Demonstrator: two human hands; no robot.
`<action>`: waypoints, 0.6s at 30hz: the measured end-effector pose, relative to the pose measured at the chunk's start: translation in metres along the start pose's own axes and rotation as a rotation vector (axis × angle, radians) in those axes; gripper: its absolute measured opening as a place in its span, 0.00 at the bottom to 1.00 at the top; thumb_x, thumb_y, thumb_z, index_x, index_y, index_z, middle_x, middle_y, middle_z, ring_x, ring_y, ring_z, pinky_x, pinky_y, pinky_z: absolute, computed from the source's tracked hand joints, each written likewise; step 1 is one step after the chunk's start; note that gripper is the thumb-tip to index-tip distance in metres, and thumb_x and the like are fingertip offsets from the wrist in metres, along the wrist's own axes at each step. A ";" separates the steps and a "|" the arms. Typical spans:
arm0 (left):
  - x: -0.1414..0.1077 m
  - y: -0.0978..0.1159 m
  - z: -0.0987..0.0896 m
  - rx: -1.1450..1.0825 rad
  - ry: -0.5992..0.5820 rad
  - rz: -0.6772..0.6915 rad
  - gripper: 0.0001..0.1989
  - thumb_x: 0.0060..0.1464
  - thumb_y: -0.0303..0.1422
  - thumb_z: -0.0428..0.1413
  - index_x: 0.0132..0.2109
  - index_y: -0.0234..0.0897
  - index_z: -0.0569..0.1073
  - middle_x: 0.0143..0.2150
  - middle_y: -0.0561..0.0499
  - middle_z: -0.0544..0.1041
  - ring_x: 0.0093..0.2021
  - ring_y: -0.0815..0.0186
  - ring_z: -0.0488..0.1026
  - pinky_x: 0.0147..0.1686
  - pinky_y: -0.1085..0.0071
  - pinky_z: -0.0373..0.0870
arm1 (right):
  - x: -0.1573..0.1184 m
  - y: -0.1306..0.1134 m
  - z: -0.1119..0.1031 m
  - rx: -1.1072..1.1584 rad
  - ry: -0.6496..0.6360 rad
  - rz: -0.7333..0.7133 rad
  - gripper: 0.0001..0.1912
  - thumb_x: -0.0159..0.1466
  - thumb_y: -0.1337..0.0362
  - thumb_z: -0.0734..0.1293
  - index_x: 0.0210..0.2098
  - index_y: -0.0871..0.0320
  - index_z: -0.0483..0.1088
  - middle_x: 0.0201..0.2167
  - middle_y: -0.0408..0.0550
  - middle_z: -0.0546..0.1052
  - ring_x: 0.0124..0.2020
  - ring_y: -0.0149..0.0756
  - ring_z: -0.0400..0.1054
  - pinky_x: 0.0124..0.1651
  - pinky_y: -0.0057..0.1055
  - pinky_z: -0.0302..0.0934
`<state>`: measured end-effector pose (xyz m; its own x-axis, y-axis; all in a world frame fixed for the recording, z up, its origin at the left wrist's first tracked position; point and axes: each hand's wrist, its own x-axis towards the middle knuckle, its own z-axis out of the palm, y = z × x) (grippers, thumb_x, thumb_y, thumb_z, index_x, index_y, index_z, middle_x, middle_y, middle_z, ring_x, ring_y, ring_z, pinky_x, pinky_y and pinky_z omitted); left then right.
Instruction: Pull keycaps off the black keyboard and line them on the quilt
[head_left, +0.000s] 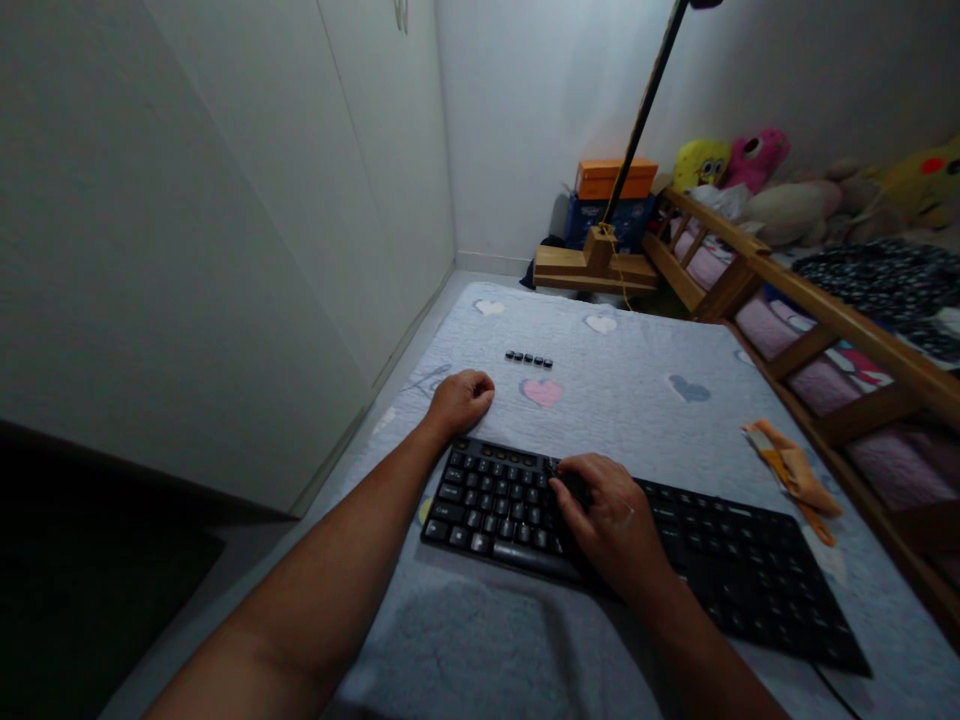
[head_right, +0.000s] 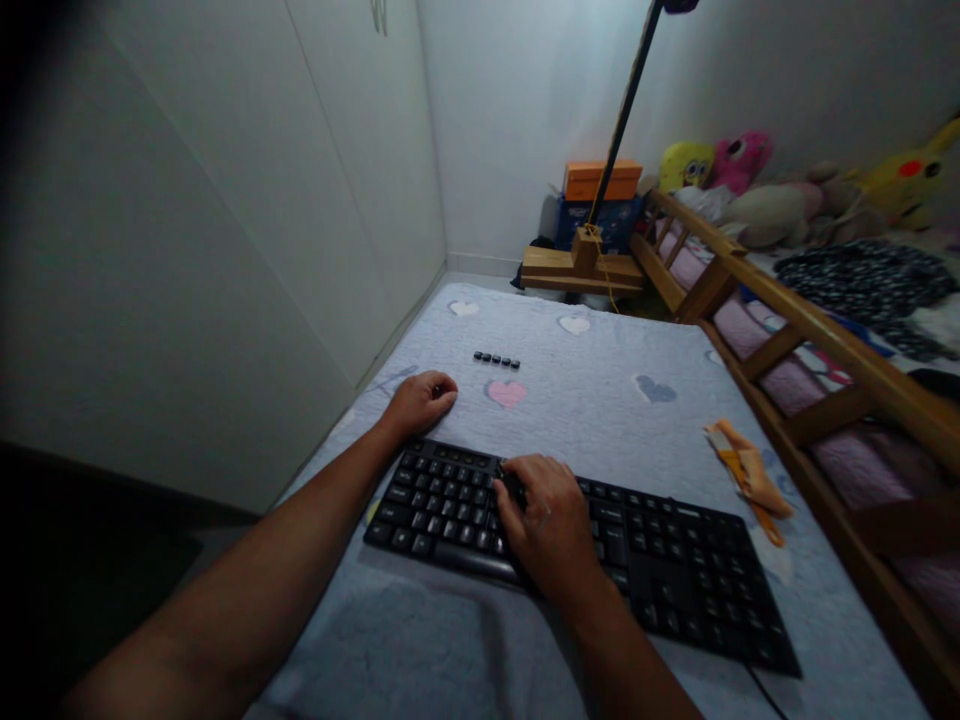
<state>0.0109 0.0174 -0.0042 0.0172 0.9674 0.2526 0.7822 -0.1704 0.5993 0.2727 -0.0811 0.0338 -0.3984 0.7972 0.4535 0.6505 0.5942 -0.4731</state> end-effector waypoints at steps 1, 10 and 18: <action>0.000 0.000 0.000 0.001 0.000 -0.002 0.07 0.54 0.31 0.55 0.35 0.36 0.78 0.35 0.48 0.79 0.35 0.63 0.74 0.40 0.68 0.69 | 0.000 0.000 0.000 0.003 -0.001 0.006 0.03 0.66 0.66 0.66 0.37 0.58 0.72 0.33 0.49 0.79 0.36 0.41 0.74 0.42 0.37 0.65; 0.000 -0.002 0.001 0.004 -0.008 -0.003 0.06 0.54 0.30 0.56 0.36 0.36 0.79 0.35 0.48 0.79 0.35 0.63 0.74 0.41 0.68 0.69 | 0.001 -0.001 -0.005 0.015 0.010 0.054 0.05 0.64 0.68 0.64 0.35 0.57 0.72 0.31 0.48 0.79 0.34 0.40 0.74 0.41 0.35 0.66; -0.001 0.000 0.000 0.016 -0.005 -0.008 0.07 0.54 0.30 0.55 0.36 0.36 0.78 0.36 0.48 0.79 0.36 0.63 0.74 0.41 0.68 0.69 | 0.000 0.002 -0.003 0.047 -0.005 0.045 0.05 0.65 0.67 0.63 0.37 0.57 0.72 0.34 0.49 0.80 0.37 0.40 0.75 0.43 0.35 0.67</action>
<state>0.0108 0.0164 -0.0040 0.0142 0.9696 0.2443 0.7923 -0.1600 0.5888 0.2760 -0.0801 0.0351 -0.3722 0.8239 0.4273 0.6370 0.5616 -0.5280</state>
